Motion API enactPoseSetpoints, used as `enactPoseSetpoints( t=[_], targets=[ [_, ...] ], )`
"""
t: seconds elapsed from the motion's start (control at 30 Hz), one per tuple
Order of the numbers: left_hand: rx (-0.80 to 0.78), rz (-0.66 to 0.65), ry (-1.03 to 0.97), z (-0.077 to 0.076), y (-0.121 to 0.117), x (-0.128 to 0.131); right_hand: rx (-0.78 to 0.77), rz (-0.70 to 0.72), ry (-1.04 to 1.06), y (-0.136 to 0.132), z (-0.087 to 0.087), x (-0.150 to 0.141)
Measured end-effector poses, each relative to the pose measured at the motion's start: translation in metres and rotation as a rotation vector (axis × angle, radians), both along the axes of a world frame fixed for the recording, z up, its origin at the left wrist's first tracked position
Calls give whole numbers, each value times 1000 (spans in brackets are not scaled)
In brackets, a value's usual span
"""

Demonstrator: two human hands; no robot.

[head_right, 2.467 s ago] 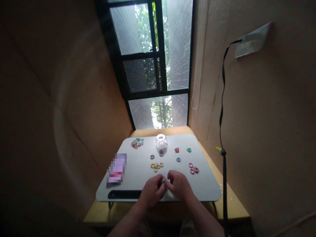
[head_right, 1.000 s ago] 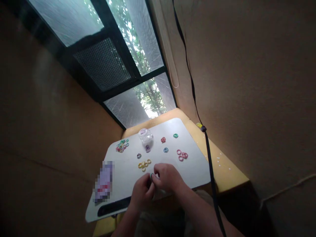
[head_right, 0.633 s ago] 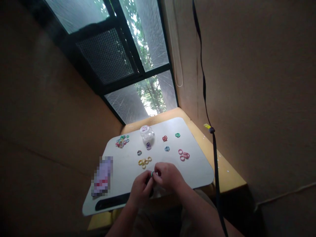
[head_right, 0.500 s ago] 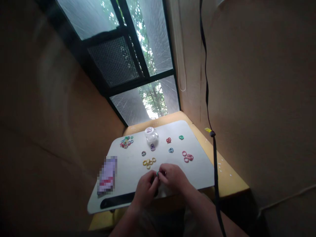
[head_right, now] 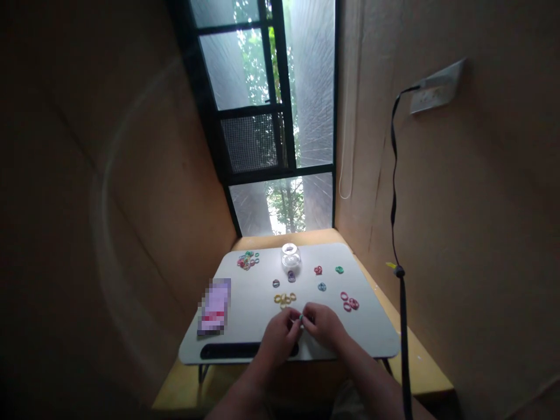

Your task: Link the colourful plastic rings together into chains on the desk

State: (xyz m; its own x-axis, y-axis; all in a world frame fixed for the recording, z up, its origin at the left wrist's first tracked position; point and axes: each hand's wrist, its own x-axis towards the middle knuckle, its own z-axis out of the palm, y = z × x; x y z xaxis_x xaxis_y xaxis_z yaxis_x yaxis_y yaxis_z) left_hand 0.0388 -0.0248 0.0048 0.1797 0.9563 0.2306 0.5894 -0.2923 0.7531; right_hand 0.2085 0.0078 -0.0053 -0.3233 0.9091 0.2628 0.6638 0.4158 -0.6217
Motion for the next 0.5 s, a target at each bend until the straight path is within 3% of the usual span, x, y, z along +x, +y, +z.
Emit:
enactPoseSetpoints(
  t=[0.17,0.5],
  targets=[
    [-5,-3,-6,-1,1,0,-48,-14,-12,5,1,-2],
    [-8,-21,-47,-1,-4,0,66,-34,7,-9,-6,-4]
  ],
)
